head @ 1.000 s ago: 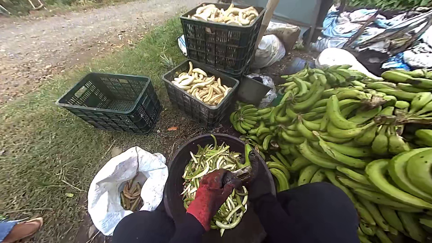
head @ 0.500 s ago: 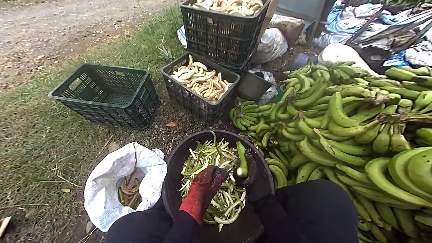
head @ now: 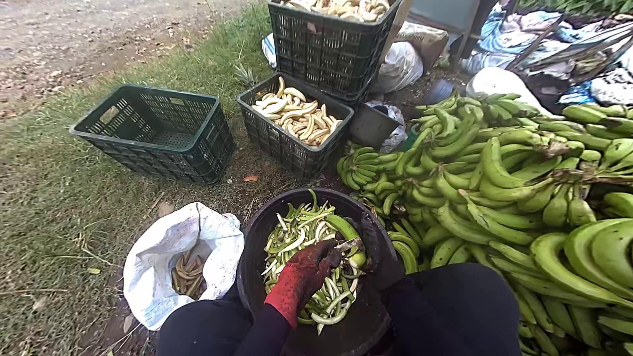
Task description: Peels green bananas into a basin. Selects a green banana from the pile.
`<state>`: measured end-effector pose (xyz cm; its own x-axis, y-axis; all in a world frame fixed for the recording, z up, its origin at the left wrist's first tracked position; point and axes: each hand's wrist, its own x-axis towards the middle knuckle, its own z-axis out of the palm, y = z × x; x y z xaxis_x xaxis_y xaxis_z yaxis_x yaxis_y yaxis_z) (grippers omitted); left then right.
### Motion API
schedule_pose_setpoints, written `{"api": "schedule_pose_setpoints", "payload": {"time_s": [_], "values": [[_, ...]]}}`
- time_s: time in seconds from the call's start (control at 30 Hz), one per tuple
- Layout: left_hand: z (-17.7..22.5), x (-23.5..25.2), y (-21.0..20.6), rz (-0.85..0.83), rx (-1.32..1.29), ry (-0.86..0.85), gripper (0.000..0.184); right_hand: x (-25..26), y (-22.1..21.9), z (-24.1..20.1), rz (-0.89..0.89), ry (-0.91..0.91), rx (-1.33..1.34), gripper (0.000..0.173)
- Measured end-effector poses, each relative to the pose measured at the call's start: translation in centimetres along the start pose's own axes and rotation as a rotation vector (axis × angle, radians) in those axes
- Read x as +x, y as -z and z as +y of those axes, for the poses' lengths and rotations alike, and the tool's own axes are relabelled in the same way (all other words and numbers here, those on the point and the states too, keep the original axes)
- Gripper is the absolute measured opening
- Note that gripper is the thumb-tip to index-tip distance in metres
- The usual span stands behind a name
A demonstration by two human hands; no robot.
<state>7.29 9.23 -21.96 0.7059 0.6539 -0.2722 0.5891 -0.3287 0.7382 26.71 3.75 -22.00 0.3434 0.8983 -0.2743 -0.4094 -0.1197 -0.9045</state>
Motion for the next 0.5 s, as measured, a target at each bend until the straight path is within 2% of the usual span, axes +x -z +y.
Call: {"api": "schedule_pose_setpoints", "payload": {"time_s": [0.07, 0.13, 0.2, 0.3, 0.33, 0.4, 0.5], "values": [[-0.2, 0.5, -0.3, 0.121, 0.103, -0.008, 0.045, -1.7, -1.8, -0.7, 0.066, 0.092, -0.082, 0.059], [-0.1, 1.0, -0.2, 0.252, 0.225, 0.039, 0.049, -2.1, -3.7, -0.1, 0.228, 0.031, -0.101, 0.051], [-0.2, 1.7, -0.1, 0.427, 0.307, 0.110, 0.053, -1.2, -4.5, 2.5, 0.346, -0.057, -0.023, 0.050], [-0.7, 2.5, 1.8, 0.519, 0.278, 0.334, 0.058, -1.8, -4.7, 5.3, 0.285, -0.200, 0.046, 0.054], [-1.0, 2.6, 2.5, 0.535, 0.237, 0.362, 0.058, -2.0, -4.5, 5.7, 0.264, -0.223, 0.076, 0.052], [-1.3, 2.0, 2.8, 0.517, 0.107, 0.281, 0.054, -1.8, -3.2, 6.1, 0.235, -0.225, 0.118, 0.046], [-0.9, 0.3, 1.6, 0.258, -0.136, 0.143, 0.044, -0.4, -1.4, 4.9, 0.256, -0.107, -0.001, 0.043]]}}
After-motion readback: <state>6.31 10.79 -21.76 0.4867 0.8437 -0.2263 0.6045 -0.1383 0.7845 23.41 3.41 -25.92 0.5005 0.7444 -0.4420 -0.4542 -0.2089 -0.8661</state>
